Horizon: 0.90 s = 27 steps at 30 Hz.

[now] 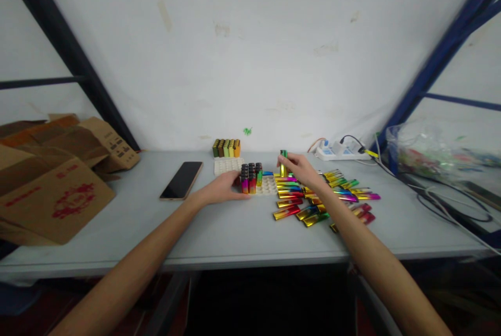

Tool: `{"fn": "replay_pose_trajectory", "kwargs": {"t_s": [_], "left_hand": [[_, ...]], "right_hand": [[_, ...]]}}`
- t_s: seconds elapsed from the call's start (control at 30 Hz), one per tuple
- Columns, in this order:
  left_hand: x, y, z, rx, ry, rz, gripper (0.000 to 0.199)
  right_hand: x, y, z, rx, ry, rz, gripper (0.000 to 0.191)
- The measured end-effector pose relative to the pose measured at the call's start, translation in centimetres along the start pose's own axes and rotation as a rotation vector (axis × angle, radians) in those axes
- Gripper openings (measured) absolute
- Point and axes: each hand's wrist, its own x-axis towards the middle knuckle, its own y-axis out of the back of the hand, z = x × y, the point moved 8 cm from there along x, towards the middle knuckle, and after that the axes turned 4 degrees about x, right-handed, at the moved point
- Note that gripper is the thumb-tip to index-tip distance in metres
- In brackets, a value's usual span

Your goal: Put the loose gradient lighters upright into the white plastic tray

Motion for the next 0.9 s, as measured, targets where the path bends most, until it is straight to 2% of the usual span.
{"fn": "replay_pose_trajectory", "kwargs": {"t_s": [0.07, 0.2, 0.3, 0.37, 0.5, 0.57, 0.7, 0.9], "left_hand": [[0.0, -0.1, 0.0, 0.009, 0.003, -0.012, 0.061], [0.1, -0.3, 0.0, 0.020, -0.005, -0.038, 0.064], [0.1, -0.2, 0.2, 0.022, -0.009, -0.031, 0.063], [0.0, 0.0, 0.3, 0.010, -0.013, -0.018, 0.062], [-0.1, 0.1, 0.4, -0.014, -0.004, -0.001, 0.063], [-0.1, 0.1, 0.4, -0.012, 0.001, -0.009, 0.063], [-0.1, 0.2, 0.7, -0.007, -0.009, -0.023, 0.061], [-0.1, 0.2, 0.6, 0.013, 0.000, -0.010, 0.061]], "right_hand": [[-0.2, -0.6, -0.5, 0.060, 0.027, -0.052, 0.054], [-0.7, -2.4, -0.9, 0.287, -0.017, -0.170, 0.046], [-0.8, -3.2, -1.0, 0.366, -0.041, -0.160, 0.045], [-0.7, -3.1, -0.5, 0.318, -0.064, -0.096, 0.048], [-0.6, -1.6, 0.4, 0.036, -0.070, 0.122, 0.060], [-0.6, -1.1, 0.9, -0.059, -0.097, 0.187, 0.060], [-0.7, -1.3, 0.9, -0.172, -0.131, 0.207, 0.050], [-0.7, -2.3, 0.1, -0.197, -0.108, 0.182, 0.039]]}}
